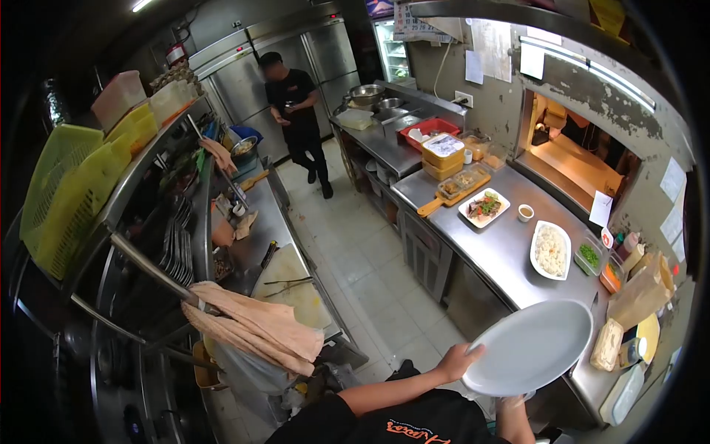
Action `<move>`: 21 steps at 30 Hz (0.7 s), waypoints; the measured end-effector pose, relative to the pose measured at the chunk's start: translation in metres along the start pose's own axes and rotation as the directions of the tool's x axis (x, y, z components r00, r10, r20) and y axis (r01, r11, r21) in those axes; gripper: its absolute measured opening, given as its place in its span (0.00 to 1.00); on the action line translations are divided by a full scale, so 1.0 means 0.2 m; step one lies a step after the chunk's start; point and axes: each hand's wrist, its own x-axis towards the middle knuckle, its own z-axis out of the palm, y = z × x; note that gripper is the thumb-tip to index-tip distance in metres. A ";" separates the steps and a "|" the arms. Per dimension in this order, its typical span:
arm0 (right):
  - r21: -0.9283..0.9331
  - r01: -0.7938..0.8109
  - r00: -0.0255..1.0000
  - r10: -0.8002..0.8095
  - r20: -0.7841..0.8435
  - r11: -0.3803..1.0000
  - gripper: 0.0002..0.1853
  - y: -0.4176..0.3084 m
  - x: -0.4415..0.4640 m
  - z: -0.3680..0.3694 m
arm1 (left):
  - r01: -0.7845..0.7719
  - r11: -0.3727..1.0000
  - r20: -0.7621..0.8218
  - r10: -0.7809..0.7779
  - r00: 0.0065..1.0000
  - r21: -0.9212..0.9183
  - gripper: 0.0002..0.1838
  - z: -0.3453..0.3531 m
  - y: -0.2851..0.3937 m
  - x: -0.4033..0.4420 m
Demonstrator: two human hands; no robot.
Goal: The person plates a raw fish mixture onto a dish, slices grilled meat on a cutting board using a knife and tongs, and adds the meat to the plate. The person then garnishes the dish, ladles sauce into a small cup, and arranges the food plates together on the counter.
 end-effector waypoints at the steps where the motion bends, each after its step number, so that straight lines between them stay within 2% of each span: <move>1: -0.005 -0.014 1.000 0.014 0.011 1.000 0.17 -0.01 -0.03 0.02 | 0.006 1.000 -0.040 -0.005 0.999 0.010 0.25 0.00 -0.01 -0.01; 2: -0.013 -0.026 1.000 0.026 0.015 1.000 0.17 0.00 -0.06 0.02 | 0.017 1.000 -0.079 -0.016 0.997 0.018 0.25 0.02 -0.04 -0.02; 3: -0.045 -0.039 0.999 0.039 -0.012 0.998 0.18 0.02 -0.07 -0.01 | -0.013 0.999 -0.066 0.011 0.998 -0.030 0.25 0.02 -0.10 0.02; 4: -0.089 -0.061 0.997 0.057 -0.053 0.994 0.18 0.05 -0.10 -0.06 | 0.024 0.999 -0.026 -0.025 0.999 -0.034 0.25 0.01 -0.15 0.08; 6: -0.208 -0.135 0.978 0.097 -0.183 0.969 0.18 0.13 -0.16 -0.23 | 0.124 0.991 0.066 -0.121 0.991 -0.047 0.24 -0.06 -0.07 0.16; 7: -0.282 -0.185 0.958 0.109 -0.265 0.941 0.18 0.17 -0.21 -0.35 | 0.109 0.977 0.082 -0.095 0.992 -0.184 0.23 -0.09 -0.09 0.21; 8: -0.390 -0.223 0.933 0.080 -0.350 0.893 0.18 0.20 -0.28 -0.49 | 0.089 0.976 0.049 -0.081 0.995 -0.197 0.23 -0.14 -0.14 0.28; 9: -0.543 -0.236 0.913 -0.007 -0.408 0.806 0.18 0.20 -0.35 -0.63 | 0.094 0.995 0.034 -0.093 0.995 -0.032 0.21 -0.25 -0.27 0.37; 10: -0.760 -0.220 0.903 -0.168 -0.396 0.611 0.18 0.20 -0.47 -0.78 | 0.095 0.995 -0.041 -0.096 0.995 -0.021 0.20 -0.32 -0.17 0.40; 11: -0.918 -0.225 0.896 -0.300 -0.327 0.328 0.18 0.15 -0.58 -0.89 | -0.215 0.906 -0.033 0.243 0.970 0.364 0.17 -0.46 -0.34 0.46; 12: -0.952 -0.294 0.878 -0.371 -0.302 0.079 0.19 0.09 -0.73 -0.97 | -0.047 0.959 -0.108 0.080 0.991 0.281 0.18 -0.55 -0.26 0.53; 13: -0.570 -0.656 0.569 -0.173 -0.804 0.495 0.18 0.27 -1.11 -1.03 | 0.122 0.978 -0.182 -0.090 0.979 0.172 0.19 -0.63 -0.18 0.59; 14: 0.045 -0.646 0.039 0.092 -0.995 0.762 0.17 0.45 -1.50 -1.09 | 0.273 0.961 -0.247 -0.253 0.935 0.050 0.20 -0.71 -0.10 0.65; 15: 0.191 -0.938 -0.155 0.143 -0.978 0.288 0.23 0.42 -1.66 -1.02 | 0.215 0.954 -0.320 -0.141 0.937 0.209 0.22 -0.78 -0.04 0.71; 16: 0.285 -0.917 -0.343 0.188 -0.921 -0.279 0.30 0.38 -1.80 -0.95 | 0.235 0.915 -0.368 -0.105 0.924 0.328 0.23 -0.86 -0.02 0.79; 17: 0.277 -0.960 -0.277 0.196 -0.941 -0.024 0.29 0.43 -1.84 -0.75 | 0.252 0.865 -0.418 -0.054 0.907 0.434 0.24 -0.93 -0.01 0.86; 18: 0.255 -0.938 -0.209 0.204 -0.956 0.233 0.28 0.46 -1.83 -0.54 | 0.216 0.904 -0.381 -0.065 0.922 0.368 0.23 -1.02 -0.04 0.96; 19: 0.320 -0.934 -0.354 0.279 -0.893 -0.159 0.32 0.24 -1.38 -0.53 | 0.194 0.936 -0.353 -0.083 0.932 0.294 0.23 -1.07 -0.10 1.04; 20: 0.261 -0.806 -0.487 0.345 -0.802 -0.532 0.36 0.01 -0.93 -0.52 | 0.205 0.956 -0.349 -0.123 0.929 0.210 0.23 -1.07 -0.12 1.10; 21: 0.202 -0.862 -0.279 0.103 -0.955 -0.464 0.34 0.20 -1.01 -0.53 | 0.224 0.964 -0.344 -0.165 0.924 0.139 0.23 -1.08 -0.11 1.17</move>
